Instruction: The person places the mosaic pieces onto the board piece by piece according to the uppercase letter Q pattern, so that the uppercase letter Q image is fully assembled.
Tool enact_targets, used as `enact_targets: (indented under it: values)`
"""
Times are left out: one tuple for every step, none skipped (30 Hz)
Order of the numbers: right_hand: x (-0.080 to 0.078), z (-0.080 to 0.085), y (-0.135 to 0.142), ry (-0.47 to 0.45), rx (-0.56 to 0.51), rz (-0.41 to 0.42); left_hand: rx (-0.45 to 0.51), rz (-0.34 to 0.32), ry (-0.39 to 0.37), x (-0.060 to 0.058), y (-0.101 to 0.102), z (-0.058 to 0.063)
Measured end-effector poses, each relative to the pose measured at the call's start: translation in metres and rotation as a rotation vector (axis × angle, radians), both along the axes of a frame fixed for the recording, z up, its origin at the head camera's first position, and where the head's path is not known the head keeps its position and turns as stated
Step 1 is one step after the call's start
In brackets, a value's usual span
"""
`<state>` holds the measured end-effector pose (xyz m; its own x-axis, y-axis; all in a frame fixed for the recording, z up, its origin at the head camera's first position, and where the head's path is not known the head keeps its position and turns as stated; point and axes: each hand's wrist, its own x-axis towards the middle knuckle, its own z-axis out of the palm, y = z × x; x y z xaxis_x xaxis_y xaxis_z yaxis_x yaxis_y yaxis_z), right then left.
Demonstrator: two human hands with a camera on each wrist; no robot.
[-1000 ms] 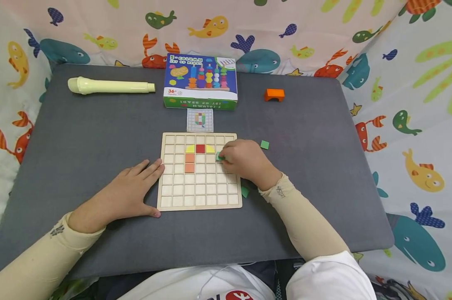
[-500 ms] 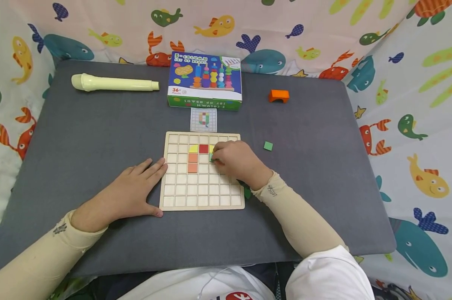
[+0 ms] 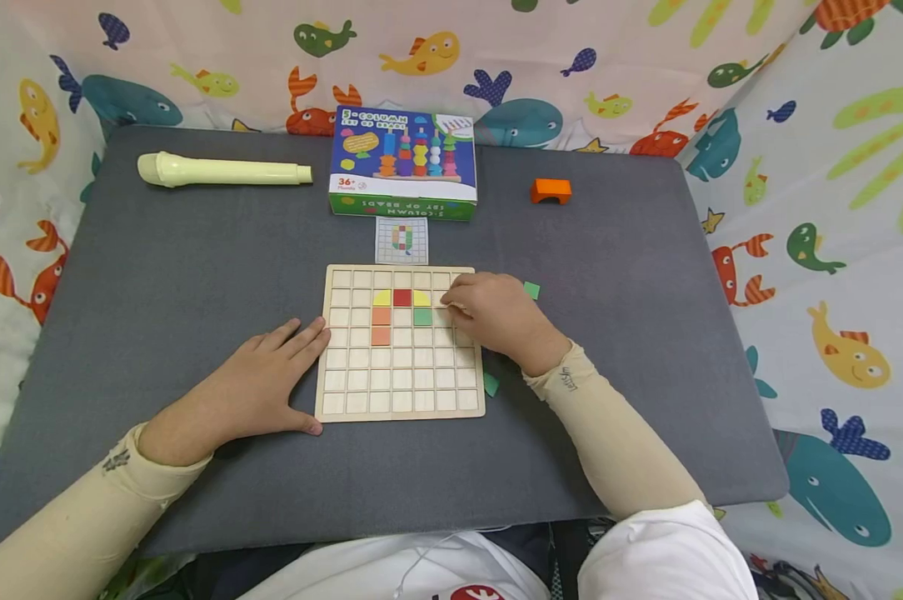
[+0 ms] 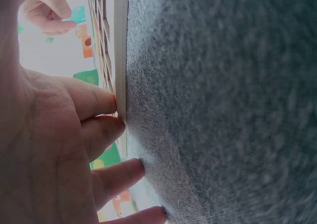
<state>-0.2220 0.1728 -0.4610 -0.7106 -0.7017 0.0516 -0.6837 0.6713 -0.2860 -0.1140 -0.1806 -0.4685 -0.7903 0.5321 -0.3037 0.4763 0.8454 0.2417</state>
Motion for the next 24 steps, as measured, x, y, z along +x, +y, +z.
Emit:
enact_targets:
  values:
    - [-0.001,0.001,0.008,0.010,0.008,-0.041,-0.002,0.000,0.001,0.000,0.000,0.000]
    - [-0.002,0.001,0.017,0.018,0.016,-0.083,-0.004,0.002,-0.001,0.000,0.001,0.000]
    - [-0.003,0.001,0.026,0.021,0.030,-0.130,-0.005,0.003,-0.002,0.000,0.001,0.001]
    - [-0.005,0.001,0.034,0.021,0.052,-0.178,-0.006,0.003,-0.004,0.000,0.001,0.001]
    - [-0.006,0.000,0.043,0.014,0.072,-0.223,-0.007,0.005,-0.008,0.000,0.002,0.001]
    - [-0.007,0.000,0.051,-0.003,0.095,-0.266,-0.006,0.007,-0.010,0.000,0.002,0.001]
    - [-0.007,-0.001,0.059,-0.023,0.115,-0.308,-0.005,0.008,-0.012,0.000,0.002,0.001]
    - [-0.008,-0.002,0.067,-0.044,0.135,-0.342,-0.004,0.010,-0.015,0.000,0.002,0.001]
    - [-0.008,-0.003,0.073,-0.061,0.157,-0.369,-0.003,0.010,-0.018,0.000,0.002,0.000]
    - [-0.008,-0.005,0.080,-0.076,0.172,-0.389,-0.003,0.010,-0.019,0.000,0.002,0.000]
    - [-0.007,-0.006,0.085,-0.086,0.181,-0.404,-0.002,0.010,-0.019,0.000,0.002,0.000]
    - [-0.006,-0.007,0.089,-0.092,0.186,-0.414,-0.002,0.009,-0.019,0.000,0.001,-0.001]
    - [-0.005,-0.009,0.094,-0.089,0.185,-0.418,-0.002,0.008,-0.018,0.000,0.001,-0.001]
    - [-0.003,-0.011,0.097,-0.082,0.186,-0.417,-0.002,0.007,-0.018,0.000,0.001,-0.001]
    - [-0.002,-0.012,0.100,-0.073,0.184,-0.417,-0.002,0.005,-0.015,0.000,0.001,-0.001]
    - [-0.001,-0.013,0.102,-0.065,0.179,-0.417,0.000,0.006,-0.015,0.000,0.001,-0.002]
    - [0.000,-0.014,0.104,-0.055,0.176,-0.415,0.004,0.009,-0.017,0.000,0.001,-0.002]
    - [0.001,-0.015,0.105,-0.047,0.171,-0.413,0.007,0.011,-0.018,0.000,0.001,-0.002]
    - [0.001,-0.015,0.106,-0.040,0.167,-0.412,0.009,0.013,-0.019,0.000,0.001,-0.002]
    - [0.001,-0.016,0.106,-0.035,0.162,-0.410,0.012,0.015,-0.020,0.000,0.000,-0.002]
    - [0.001,-0.016,0.106,-0.031,0.154,-0.408,0.014,0.016,-0.021,0.001,0.000,-0.002]
    - [0.001,-0.016,0.106,-0.028,0.143,-0.405,0.015,0.017,-0.022,0.001,0.000,-0.002]
    - [0.001,-0.016,0.105,-0.026,0.133,-0.402,0.015,0.016,-0.021,0.001,0.000,-0.002]
    - [0.000,-0.017,0.105,-0.026,0.121,-0.398,0.012,0.013,-0.017,0.001,0.000,-0.001]
